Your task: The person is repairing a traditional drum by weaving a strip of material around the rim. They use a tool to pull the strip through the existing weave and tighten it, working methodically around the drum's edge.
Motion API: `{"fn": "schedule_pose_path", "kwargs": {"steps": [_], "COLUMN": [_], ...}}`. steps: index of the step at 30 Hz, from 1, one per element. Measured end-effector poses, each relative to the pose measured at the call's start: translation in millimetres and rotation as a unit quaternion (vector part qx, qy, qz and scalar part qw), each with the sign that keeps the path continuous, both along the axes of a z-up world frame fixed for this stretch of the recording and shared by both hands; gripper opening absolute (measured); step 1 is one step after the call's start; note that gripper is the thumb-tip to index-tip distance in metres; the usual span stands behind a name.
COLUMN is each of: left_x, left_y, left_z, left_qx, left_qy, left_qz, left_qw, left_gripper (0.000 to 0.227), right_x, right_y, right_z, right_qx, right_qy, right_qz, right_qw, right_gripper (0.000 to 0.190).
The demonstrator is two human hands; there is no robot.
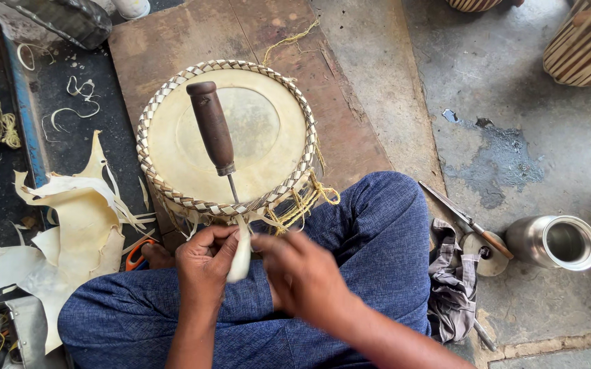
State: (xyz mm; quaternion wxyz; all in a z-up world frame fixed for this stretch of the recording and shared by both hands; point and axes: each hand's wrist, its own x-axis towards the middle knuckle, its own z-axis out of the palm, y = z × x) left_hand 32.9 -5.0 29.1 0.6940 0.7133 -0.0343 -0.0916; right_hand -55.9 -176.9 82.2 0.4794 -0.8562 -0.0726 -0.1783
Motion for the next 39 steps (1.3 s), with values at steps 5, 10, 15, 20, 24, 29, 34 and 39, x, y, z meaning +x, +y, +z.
{"fn": "schedule_pose_path", "kwargs": {"steps": [5, 10, 15, 20, 24, 29, 34, 39], "left_x": [2, 3, 6, 4, 6, 8, 10, 8], "left_y": [-2, -2, -3, 0, -2, -3, -4, -9], "left_z": [6, 11, 16, 7, 3, 3, -3, -3], "left_qx": [0.027, 0.056, 0.188, 0.134, 0.144, 0.150, 0.154, 0.151], "left_qy": [-0.002, 0.012, -0.015, -0.024, -0.051, -0.030, -0.006, -0.079], "left_qz": [-0.005, -0.003, -0.004, -0.004, 0.006, -0.004, 0.000, 0.032], "left_qw": [1.000, 0.998, 0.982, 0.991, 0.988, 0.988, 0.988, 0.985], "left_gripper": [0.012, 0.013, 0.015, 0.017, 0.019, 0.021, 0.021, 0.018], "right_x": [27, 42, 47, 50, 49, 66, 161, 213], "right_y": [-7, 2, 0, -1, -3, -12, -16, 15], "right_z": [-16, -31, -29, -27, -23, -1, 44, 50], "right_qx": [-0.016, -0.044, -0.056, -0.056, -0.051, 0.030, 0.198, 0.371], "right_qy": [-0.050, -0.090, -0.111, -0.124, -0.120, -0.054, -0.128, 0.070], "right_qz": [-0.053, -0.077, -0.073, -0.097, -0.108, -0.133, -0.071, 0.008], "right_qw": [0.997, 0.992, 0.989, 0.986, 0.986, 0.989, 0.969, 0.926], "right_gripper": [0.036, 0.027, 0.025, 0.021, 0.020, 0.018, 0.060, 0.042]}}
